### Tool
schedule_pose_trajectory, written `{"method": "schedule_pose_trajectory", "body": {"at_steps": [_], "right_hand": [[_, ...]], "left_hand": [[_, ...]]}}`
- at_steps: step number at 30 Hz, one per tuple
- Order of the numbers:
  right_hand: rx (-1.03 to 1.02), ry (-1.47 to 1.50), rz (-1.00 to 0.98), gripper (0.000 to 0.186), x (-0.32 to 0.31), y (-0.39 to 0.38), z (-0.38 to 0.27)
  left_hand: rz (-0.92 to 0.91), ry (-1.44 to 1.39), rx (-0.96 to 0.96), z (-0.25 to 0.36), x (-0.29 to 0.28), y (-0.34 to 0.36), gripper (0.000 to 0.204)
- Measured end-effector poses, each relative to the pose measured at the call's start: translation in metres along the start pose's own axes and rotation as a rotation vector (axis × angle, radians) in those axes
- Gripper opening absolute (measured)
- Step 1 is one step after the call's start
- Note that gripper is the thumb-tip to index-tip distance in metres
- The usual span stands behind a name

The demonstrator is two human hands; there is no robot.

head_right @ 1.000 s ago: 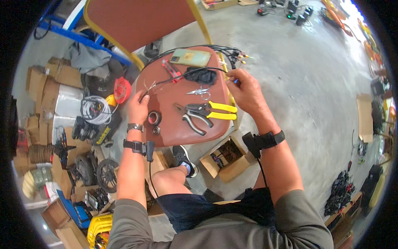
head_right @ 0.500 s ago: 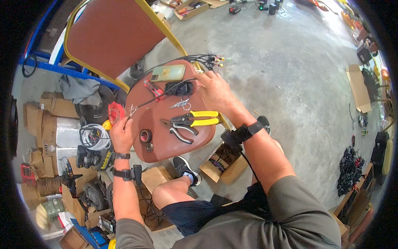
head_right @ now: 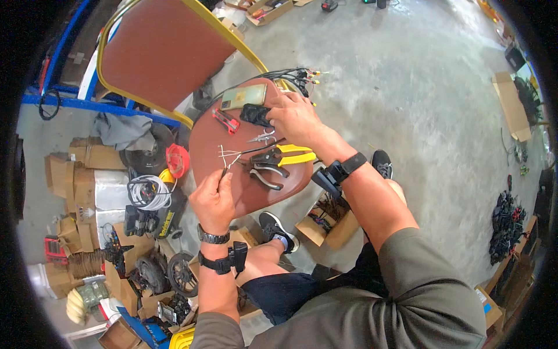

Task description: Repairing or preparing electrical wiring for a motorcycle using pliers and tape.

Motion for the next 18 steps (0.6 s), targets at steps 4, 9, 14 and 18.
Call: {"method": "schedule_pose_trajectory", "body": {"at_steps": [4,9,14,18], "right_hand": [[0.006,0.04,-0.085,0.024,-0.009,-0.001,-0.001],[-0.017,0.446,-0.279,0.021,-0.013,-0.007,-0.015],[-0.017,0.53,-0.47,0.019,-0.007,-0.017,-0.019],[-0.04,0.515,-0.32,0.02,-0.023,-0.018,-0.007]], "left_hand": [[0.064,-0.02,-0.017,0.006,0.004,-0.003,0.009],[0.071,-0.003,-0.025,0.012,0.016,0.003,0.011],[0.09,-0.069,-0.003,0.023,0.026,0.01,0.009],[0.073,-0.142,-0.058,0.032,0.031,0.011,0.01]]}}
Point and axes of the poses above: each hand's wrist, its own y-axis towards the middle knuckle, its own x-axis out of the palm, z = x × y, the point moved 10 cm from there along y, towards the middle knuckle, and after that the axes turned 8 degrees about -y, right-handed, at the moved point
